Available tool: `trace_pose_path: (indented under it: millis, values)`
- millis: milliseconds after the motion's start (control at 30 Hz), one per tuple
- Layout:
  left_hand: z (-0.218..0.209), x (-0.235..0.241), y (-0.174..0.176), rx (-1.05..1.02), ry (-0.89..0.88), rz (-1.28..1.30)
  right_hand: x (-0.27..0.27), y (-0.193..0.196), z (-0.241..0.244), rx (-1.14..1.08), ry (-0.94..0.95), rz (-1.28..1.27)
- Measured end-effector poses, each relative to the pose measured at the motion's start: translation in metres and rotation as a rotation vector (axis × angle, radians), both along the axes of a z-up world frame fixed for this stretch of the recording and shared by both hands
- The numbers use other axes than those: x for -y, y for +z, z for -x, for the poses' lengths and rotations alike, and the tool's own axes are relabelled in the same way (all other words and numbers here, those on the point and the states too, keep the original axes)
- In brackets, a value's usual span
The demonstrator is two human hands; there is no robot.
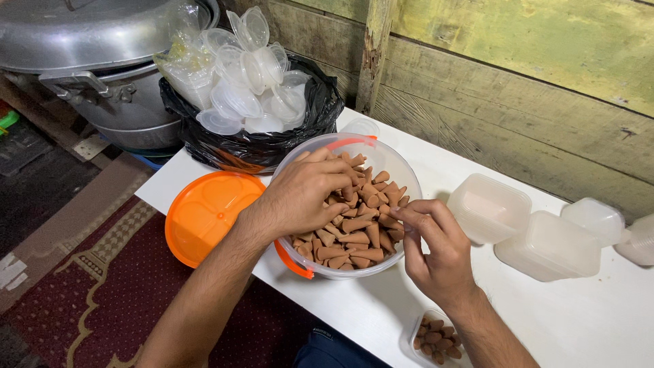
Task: The person picks small brown conical items from a large transparent bowl and places them one by one into a small rectangular plastic container. The person repeats this process, filling the container with the items.
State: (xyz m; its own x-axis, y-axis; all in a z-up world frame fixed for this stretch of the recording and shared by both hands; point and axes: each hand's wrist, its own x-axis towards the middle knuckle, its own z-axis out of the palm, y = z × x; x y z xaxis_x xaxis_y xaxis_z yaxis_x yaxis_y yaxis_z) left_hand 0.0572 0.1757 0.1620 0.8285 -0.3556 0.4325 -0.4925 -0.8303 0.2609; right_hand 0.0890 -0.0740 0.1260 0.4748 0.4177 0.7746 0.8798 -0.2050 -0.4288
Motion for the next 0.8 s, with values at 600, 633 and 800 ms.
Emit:
trace_pose_path:
  millis: [600, 633, 800]
  values:
    - [0.016, 0.015, 0.015, 0.075, -0.048, 0.184, 0.006, 0.016, 0.003, -0.022, 0.081, -0.008]
    - [0.021, 0.022, 0.02, 0.072, -0.059, 0.185, 0.011, 0.017, 0.003, -0.024, 0.07, -0.008]
    - [0.05, 0.06, 0.035, 0.142, -0.135, 0.15, 0.044, 0.017, 0.018, -0.149, -0.001, -0.077]
